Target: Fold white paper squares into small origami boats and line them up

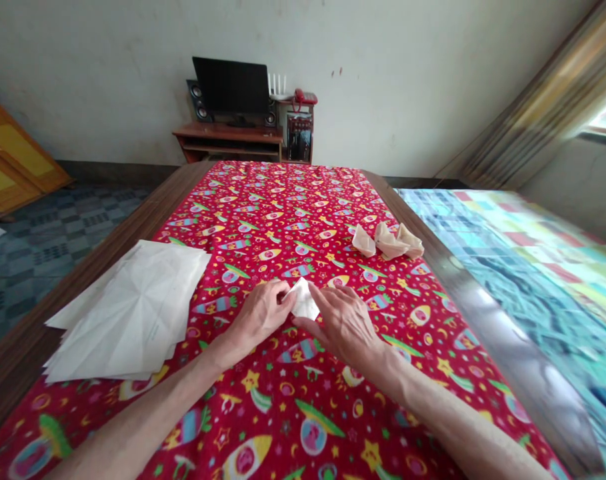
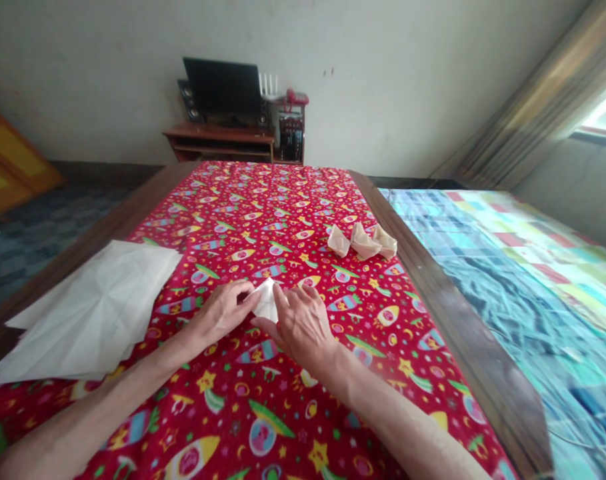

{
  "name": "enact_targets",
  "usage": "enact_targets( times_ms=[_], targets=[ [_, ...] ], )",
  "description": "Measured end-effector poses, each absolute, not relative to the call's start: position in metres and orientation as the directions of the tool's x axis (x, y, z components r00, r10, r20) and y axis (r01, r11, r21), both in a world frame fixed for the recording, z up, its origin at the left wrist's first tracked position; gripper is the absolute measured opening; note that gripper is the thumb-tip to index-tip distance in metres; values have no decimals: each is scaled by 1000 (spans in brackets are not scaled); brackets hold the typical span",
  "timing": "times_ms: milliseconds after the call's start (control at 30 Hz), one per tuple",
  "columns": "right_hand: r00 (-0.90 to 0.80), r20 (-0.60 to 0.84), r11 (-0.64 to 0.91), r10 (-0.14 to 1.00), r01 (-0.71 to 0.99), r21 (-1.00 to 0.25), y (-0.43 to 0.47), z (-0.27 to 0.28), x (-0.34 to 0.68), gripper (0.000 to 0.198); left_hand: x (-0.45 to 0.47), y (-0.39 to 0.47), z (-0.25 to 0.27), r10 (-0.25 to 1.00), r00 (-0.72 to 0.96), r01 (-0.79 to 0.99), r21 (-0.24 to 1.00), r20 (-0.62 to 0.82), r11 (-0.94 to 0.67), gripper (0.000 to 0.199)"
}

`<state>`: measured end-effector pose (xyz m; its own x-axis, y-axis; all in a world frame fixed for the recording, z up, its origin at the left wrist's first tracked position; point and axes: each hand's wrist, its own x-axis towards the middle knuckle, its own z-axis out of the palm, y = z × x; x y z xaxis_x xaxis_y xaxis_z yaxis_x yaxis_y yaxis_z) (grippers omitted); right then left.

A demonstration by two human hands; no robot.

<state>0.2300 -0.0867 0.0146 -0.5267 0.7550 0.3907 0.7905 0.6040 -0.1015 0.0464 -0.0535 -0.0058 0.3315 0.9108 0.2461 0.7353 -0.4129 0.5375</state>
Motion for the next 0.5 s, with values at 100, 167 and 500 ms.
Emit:
enact_targets(
  times_ms=[100,167,500],
  targets=[
    [-507,430,610,747,780,-140,-85,17,213,49,51,-57,2,914,296,729,552,279,-405,30],
    [-500,437,622,748,757,-199,-84,16,206,50,53,-60,9,906,277,726,548,320,-415,24],
    [-37,197,200,980,224,-954,-58,8,219,31,49,-65,9,838,203,590,620,506,-518,40]
  ],
)
